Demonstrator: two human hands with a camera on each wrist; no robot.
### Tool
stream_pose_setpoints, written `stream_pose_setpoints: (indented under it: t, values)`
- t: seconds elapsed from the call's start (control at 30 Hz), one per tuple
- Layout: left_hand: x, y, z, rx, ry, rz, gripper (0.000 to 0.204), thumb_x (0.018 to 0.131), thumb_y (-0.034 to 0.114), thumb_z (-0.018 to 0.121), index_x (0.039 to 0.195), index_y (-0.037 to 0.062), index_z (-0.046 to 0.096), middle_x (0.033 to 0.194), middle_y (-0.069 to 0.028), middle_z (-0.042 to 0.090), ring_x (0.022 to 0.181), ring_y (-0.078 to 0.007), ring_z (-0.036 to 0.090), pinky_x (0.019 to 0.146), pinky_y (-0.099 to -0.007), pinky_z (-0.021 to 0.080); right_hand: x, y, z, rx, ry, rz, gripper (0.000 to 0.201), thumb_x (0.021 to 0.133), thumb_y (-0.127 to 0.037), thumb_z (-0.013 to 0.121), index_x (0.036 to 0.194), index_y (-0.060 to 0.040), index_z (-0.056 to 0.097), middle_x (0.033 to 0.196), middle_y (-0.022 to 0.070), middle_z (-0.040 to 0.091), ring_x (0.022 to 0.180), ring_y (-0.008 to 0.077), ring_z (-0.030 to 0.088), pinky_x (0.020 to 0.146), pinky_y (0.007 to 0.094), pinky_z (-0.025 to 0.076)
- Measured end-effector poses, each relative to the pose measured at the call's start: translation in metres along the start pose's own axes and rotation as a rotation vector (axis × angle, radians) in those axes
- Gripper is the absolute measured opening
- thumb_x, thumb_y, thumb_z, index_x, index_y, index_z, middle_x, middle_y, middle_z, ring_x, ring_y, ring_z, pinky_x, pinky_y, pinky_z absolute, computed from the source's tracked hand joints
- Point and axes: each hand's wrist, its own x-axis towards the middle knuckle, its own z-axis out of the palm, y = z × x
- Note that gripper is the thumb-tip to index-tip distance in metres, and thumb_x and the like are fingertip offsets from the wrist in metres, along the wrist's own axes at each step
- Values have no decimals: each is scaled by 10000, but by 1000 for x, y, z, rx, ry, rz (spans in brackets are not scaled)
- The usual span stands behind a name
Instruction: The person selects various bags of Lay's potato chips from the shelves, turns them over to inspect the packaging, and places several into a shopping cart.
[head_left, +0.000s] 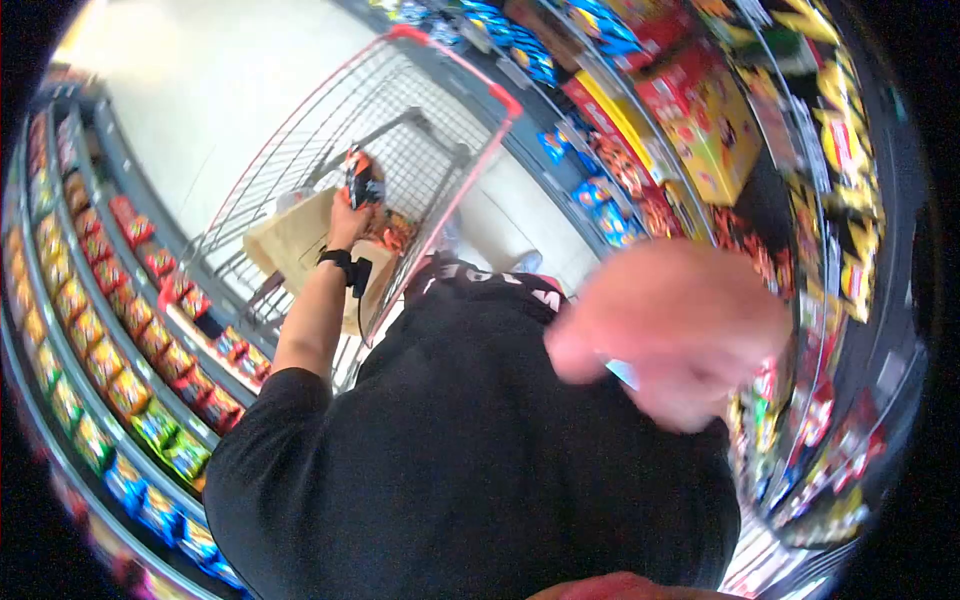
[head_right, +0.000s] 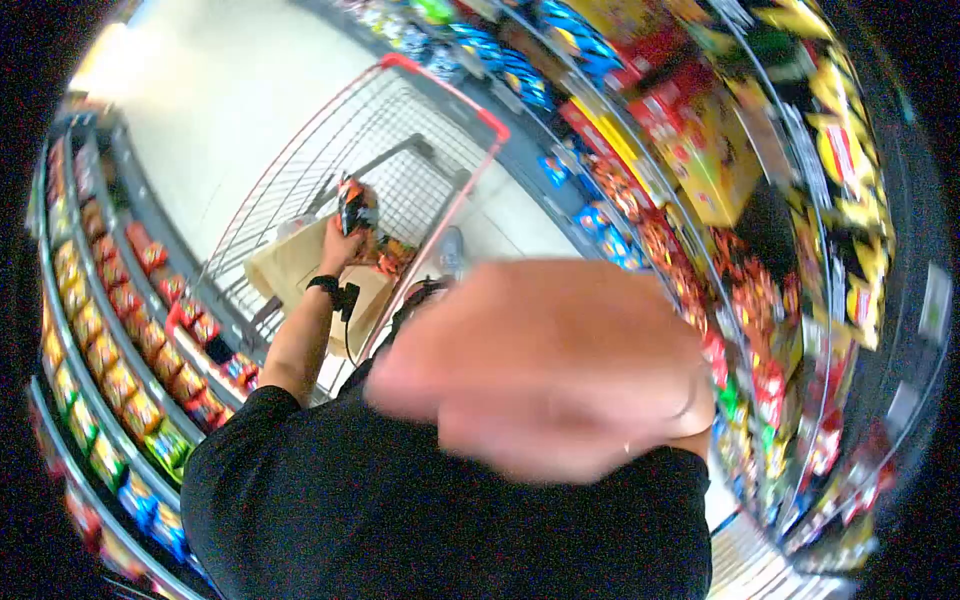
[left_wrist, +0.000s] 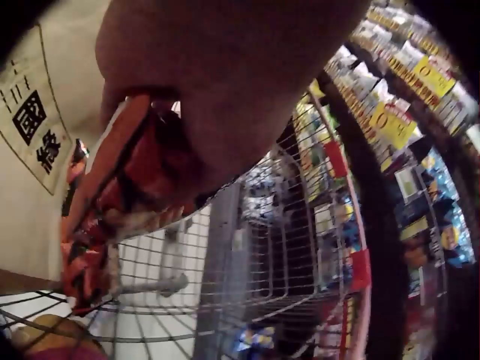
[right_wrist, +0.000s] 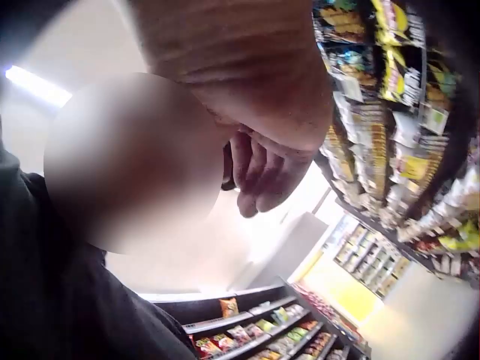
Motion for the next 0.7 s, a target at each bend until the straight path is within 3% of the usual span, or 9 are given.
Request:
stream_pose_setpoints:
  t: [0.07,0.1,0.13,0.17,0.2,0.27,0.43,0.5,0.7]
  values:
    - [-3,-2,4,166,-73,-41,616,680,214,778,1142,-43,461,970,-214,646,914,-331,643,804,-399,493,-11,-24,-9,23,-35,-248,148,820,-42,554,925,12,644,858,118,684,748,243,658,708,360,532]
    - [-8,-7,8,139,-101,-14,630,713,264,758,1131,-90,448,936,-216,649,871,-336,649,776,-402,497,-21,-31,-13,-21,-23,-262,149,822,-40,554,930,12,643,865,119,681,753,243,657,711,359,531]
    - [0,-24,15,313,-253,-42,669,723,338,745,1097,-135,456,924,-228,644,867,-341,646,776,-402,495,-29,-39,-15,-79,-26,-270,150,824,-38,554,935,12,642,871,120,679,759,242,655,714,358,530]
    - [3,-34,24,95,-230,-174,691,710,385,742,1070,-147,487,955,-259,628,907,-334,634,790,-402,491,-38,-48,-16,-126,-22,-277,151,825,-36,554,940,11,640,878,121,676,764,241,654,716,358,530]
    - [-3,-17,22,277,-203,-107,739,696,394,743,1114,-156,481,1023,-296,601,954,-326,619,824,-401,485,-49,-54,-11,-166,-17,-280,152,827,-34,555,945,11,639,885,122,674,769,241,652,719,357,529]
    - [22,-66,43,244,-225,-126,734,706,359,729,1152,-159,463,1061,-300,588,985,-319,606,840,-398,483,-71,-65,-10,-231,18,-275,154,831,-30,555,955,10,637,898,124,668,780,239,649,724,355,528]
    - [-6,36,35,230,-336,-197,737,737,259,681,1314,-73,365,1197,-295,534,1095,-343,553,926,-395,446,-140,-89,-10,-365,105,-262,162,839,-20,557,980,9,632,932,129,655,808,235,642,738,352,524]
    - [14,11,52,161,-320,-66,704,772,245,672,1330,-40,351,1219,-277,517,1102,-349,535,945,-401,427,-171,-99,-14,-422,163,-248,166,843,-16,557,990,9,630,945,131,650,819,234,639,743,350,523]
    - [-54,147,78,102,-334,207,583,806,181,647,1287,-40,402,1202,-240,518,1117,-312,511,947,-390,417,-269,-127,-6,-555,391,-213,179,854,-4,559,1020,7,624,985,137,634,851,229,631,760,346,519]
